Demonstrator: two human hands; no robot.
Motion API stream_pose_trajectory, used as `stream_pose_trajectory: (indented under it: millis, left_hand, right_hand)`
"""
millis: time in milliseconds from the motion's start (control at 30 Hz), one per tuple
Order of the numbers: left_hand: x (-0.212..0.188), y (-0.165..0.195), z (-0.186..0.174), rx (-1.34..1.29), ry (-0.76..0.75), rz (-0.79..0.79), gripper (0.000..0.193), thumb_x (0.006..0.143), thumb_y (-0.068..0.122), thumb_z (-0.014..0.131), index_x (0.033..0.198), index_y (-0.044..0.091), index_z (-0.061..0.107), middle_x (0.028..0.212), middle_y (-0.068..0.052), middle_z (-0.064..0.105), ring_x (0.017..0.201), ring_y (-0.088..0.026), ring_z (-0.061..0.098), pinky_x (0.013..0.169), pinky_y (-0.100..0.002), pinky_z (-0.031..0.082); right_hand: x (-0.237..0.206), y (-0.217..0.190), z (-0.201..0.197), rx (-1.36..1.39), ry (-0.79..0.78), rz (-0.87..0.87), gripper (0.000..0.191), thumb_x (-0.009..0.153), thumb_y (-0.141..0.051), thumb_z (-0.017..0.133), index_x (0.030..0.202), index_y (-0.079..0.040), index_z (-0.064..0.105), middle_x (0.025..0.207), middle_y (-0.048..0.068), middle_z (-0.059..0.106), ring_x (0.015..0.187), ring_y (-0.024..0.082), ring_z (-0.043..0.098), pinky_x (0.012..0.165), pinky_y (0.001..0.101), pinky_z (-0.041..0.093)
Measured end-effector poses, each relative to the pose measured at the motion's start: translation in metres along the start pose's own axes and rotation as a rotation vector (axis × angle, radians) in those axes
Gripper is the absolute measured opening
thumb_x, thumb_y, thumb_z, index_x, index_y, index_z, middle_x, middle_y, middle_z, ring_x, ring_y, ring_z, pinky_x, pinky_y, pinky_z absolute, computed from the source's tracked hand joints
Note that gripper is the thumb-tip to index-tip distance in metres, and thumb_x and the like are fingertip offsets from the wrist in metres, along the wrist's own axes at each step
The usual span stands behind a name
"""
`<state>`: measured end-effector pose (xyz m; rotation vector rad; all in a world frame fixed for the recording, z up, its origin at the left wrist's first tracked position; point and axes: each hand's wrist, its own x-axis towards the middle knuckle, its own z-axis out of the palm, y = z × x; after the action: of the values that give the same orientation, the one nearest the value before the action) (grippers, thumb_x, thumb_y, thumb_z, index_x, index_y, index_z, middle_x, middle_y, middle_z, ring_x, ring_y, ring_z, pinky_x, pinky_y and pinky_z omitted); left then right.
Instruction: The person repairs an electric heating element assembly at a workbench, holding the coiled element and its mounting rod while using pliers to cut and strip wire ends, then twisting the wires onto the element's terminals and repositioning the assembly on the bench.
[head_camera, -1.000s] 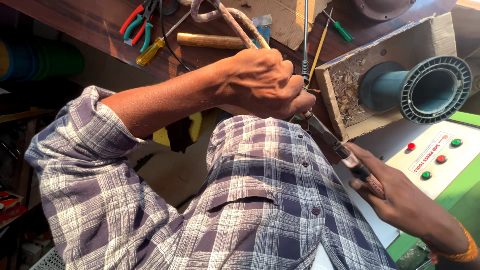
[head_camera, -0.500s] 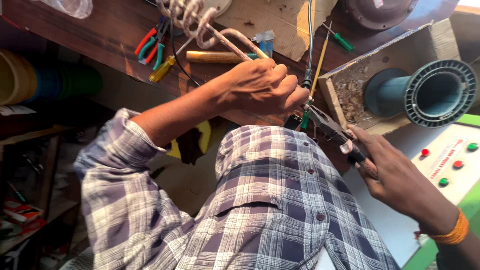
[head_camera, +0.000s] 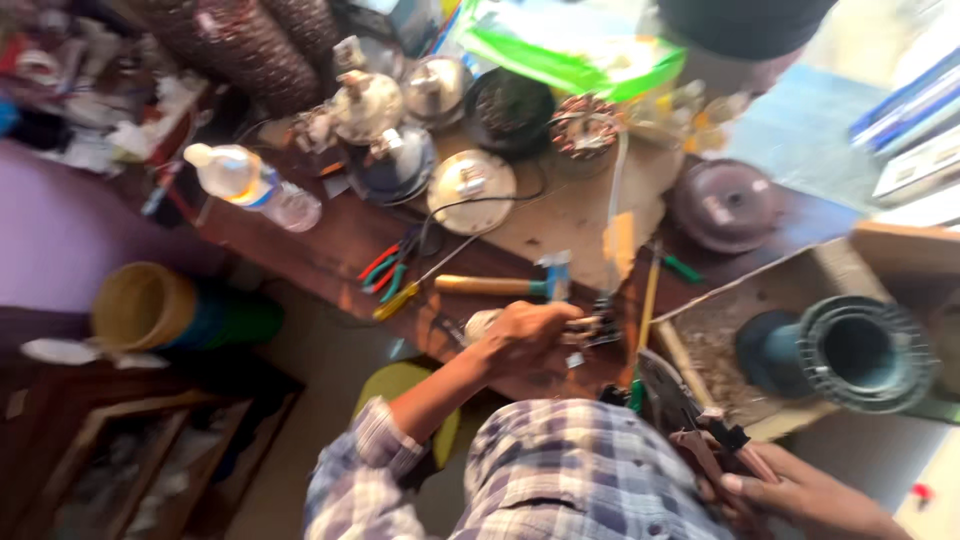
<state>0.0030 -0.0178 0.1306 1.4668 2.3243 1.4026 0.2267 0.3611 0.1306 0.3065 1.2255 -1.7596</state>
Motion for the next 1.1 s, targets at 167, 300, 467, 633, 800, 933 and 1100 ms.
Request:
stream_pose_trajectory:
  millis: [167, 300, 467, 633, 800, 933, 1100]
  left_hand:
    - [-0.029, -0.006, -0.002, -0.180, 0.574, -0.200, 0.010, 0.109, 0.013, 0.054, 0.112, 0.004, 0.051, 0.090, -0.007, 0.061, 0.070, -0.017, 0.059, 0.064, -0.032, 0.051]
    - [-0.017, 0.008, -0.023, -0.040, 0.834, -0.261, 0.021, 0.110, 0.020, 0.058, 0.102, 0.001, 0.055, 0.087, -0.006, 0.055, 0.073, -0.009, 0.054, 0.063, -0.025, 0.045]
    - [-0.003, 0.029, -0.015, -0.669, 1.048, -0.293, 0.025, 0.107, 0.024, 0.064, 0.109, -0.001, 0.061, 0.089, 0.001, 0.056, 0.076, -0.007, 0.047, 0.067, -0.021, 0.040]
    - [0.003, 0.037, 0.007, -0.793, 1.030, -0.265, 0.025, 0.114, 0.022, 0.054, 0.116, -0.003, 0.060, 0.087, -0.001, 0.053, 0.074, -0.007, 0.046, 0.068, -0.023, 0.043]
    - [-0.001, 0.049, 0.032, -0.746, 0.929, -0.145, 0.022, 0.115, 0.026, 0.045, 0.115, 0.005, 0.051, 0.083, -0.004, 0.057, 0.064, -0.009, 0.052, 0.058, -0.024, 0.045]
    - [-0.009, 0.050, 0.057, -0.881, 0.759, -0.200, 0.028, 0.117, 0.030, 0.046, 0.111, 0.004, 0.054, 0.073, 0.002, 0.050, 0.055, -0.002, 0.044, 0.050, -0.018, 0.037]
    - [-0.023, 0.034, 0.082, -1.043, 0.569, -0.278, 0.034, 0.110, 0.034, 0.055, 0.102, 0.001, 0.060, 0.073, -0.002, 0.057, 0.057, -0.006, 0.050, 0.050, -0.020, 0.040]
  right_hand:
    - [0.020, 0.041, -0.022, 0.447, -0.031, -0.338, 0.080, 0.100, -0.028, 0.065, 0.166, -0.014, 0.022, 0.111, 0.018, 0.055, 0.079, 0.027, 0.056, 0.065, 0.0443, 0.050]
    - [0.031, 0.049, -0.007, 0.539, 0.118, -0.546, 0.077, 0.096, -0.033, 0.062, 0.159, -0.005, 0.028, 0.103, 0.018, 0.054, 0.074, 0.024, 0.055, 0.061, 0.0399, 0.048]
    - [0.035, 0.038, 0.032, 0.577, 0.225, -0.688, 0.062, 0.107, -0.041, 0.052, 0.152, -0.001, 0.035, 0.103, 0.015, 0.055, 0.092, 0.023, 0.057, 0.079, 0.0397, 0.050]
    - [0.061, -0.003, 0.061, 0.145, 0.445, -0.594, 0.060, 0.105, -0.030, 0.053, 0.155, -0.001, 0.036, 0.119, 0.011, 0.060, 0.100, 0.017, 0.056, 0.085, 0.0300, 0.049]
    - [0.066, -0.047, 0.096, 0.218, 0.223, -0.628, 0.059, 0.105, -0.028, 0.053, 0.155, 0.000, 0.039, 0.116, 0.011, 0.062, 0.094, 0.015, 0.058, 0.072, 0.0280, 0.052]
    - [0.061, -0.063, 0.106, 0.085, 0.244, -0.560, 0.059, 0.101, -0.021, 0.057, 0.151, 0.005, 0.042, 0.116, 0.011, 0.061, 0.095, 0.014, 0.057, 0.078, 0.0258, 0.049]
    - [0.054, -0.060, 0.100, 0.020, 0.072, -0.581, 0.055, 0.103, -0.014, 0.062, 0.146, 0.014, 0.043, 0.118, 0.018, 0.057, 0.099, 0.018, 0.054, 0.085, 0.0295, 0.044]
